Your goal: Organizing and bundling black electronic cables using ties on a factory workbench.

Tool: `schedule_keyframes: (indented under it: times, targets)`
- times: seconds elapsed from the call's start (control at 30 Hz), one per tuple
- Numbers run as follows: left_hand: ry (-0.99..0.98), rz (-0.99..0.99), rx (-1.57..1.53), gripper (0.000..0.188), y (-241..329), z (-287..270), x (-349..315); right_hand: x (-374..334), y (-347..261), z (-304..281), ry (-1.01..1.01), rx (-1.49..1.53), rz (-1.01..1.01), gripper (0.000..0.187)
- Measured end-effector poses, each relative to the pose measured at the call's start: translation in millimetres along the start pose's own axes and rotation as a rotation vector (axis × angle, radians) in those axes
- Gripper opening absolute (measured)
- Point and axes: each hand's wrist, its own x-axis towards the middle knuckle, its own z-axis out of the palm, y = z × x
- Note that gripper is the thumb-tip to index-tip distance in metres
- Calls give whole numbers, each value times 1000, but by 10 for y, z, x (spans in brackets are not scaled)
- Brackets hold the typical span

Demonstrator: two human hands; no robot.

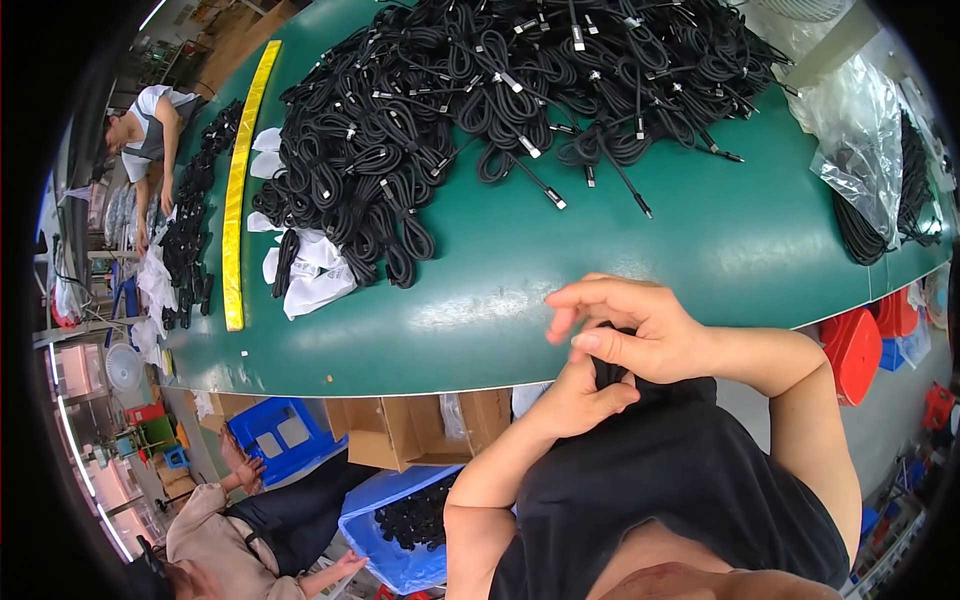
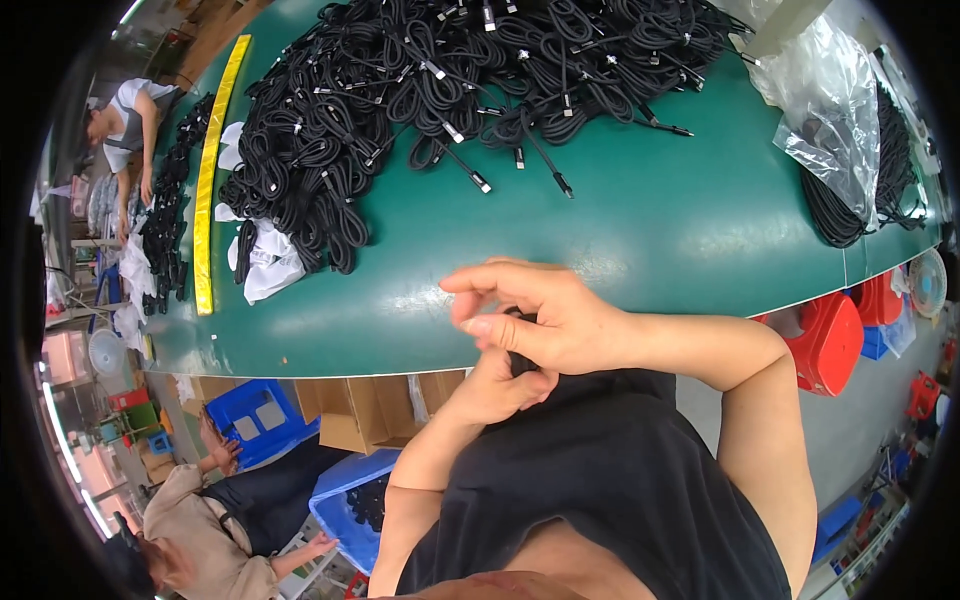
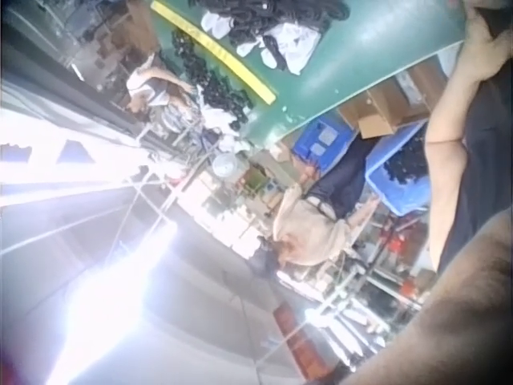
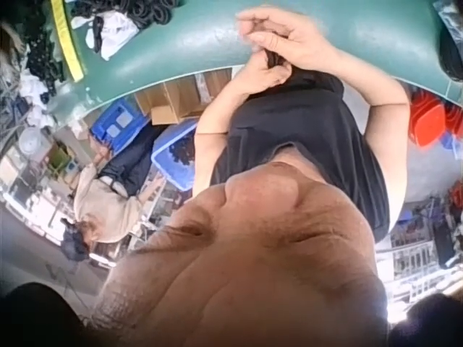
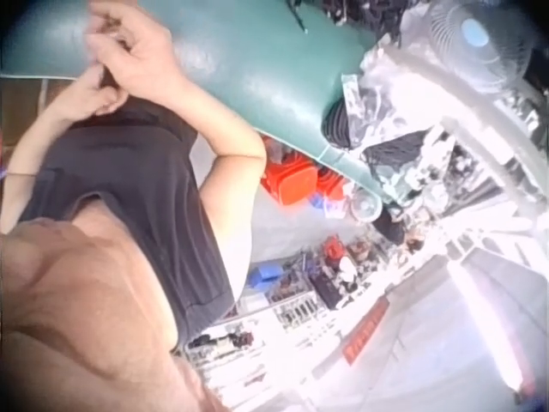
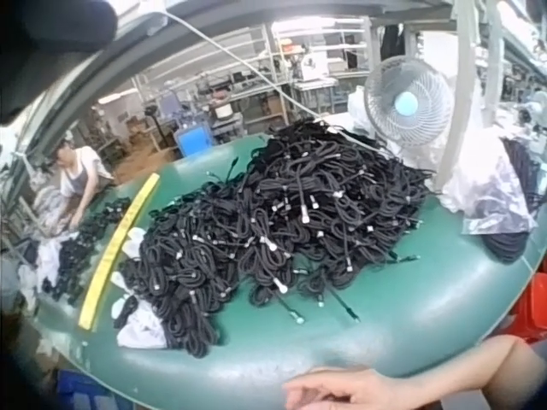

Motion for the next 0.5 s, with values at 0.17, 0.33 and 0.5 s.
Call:
schedule_keyframes:
  times: [0.17, 0.33, 0.5]
  targets:
    - [274, 184, 442, 52, 101, 89, 54, 173, -77, 43, -99, -226, 81, 23]
    - [593, 160, -119, 37, 587, -220, 46, 789, 208, -205, 81, -845, -111, 27]
    - [679, 718, -458, 32, 938, -681, 2, 1174, 400, -229, -38, -1288, 231, 32]
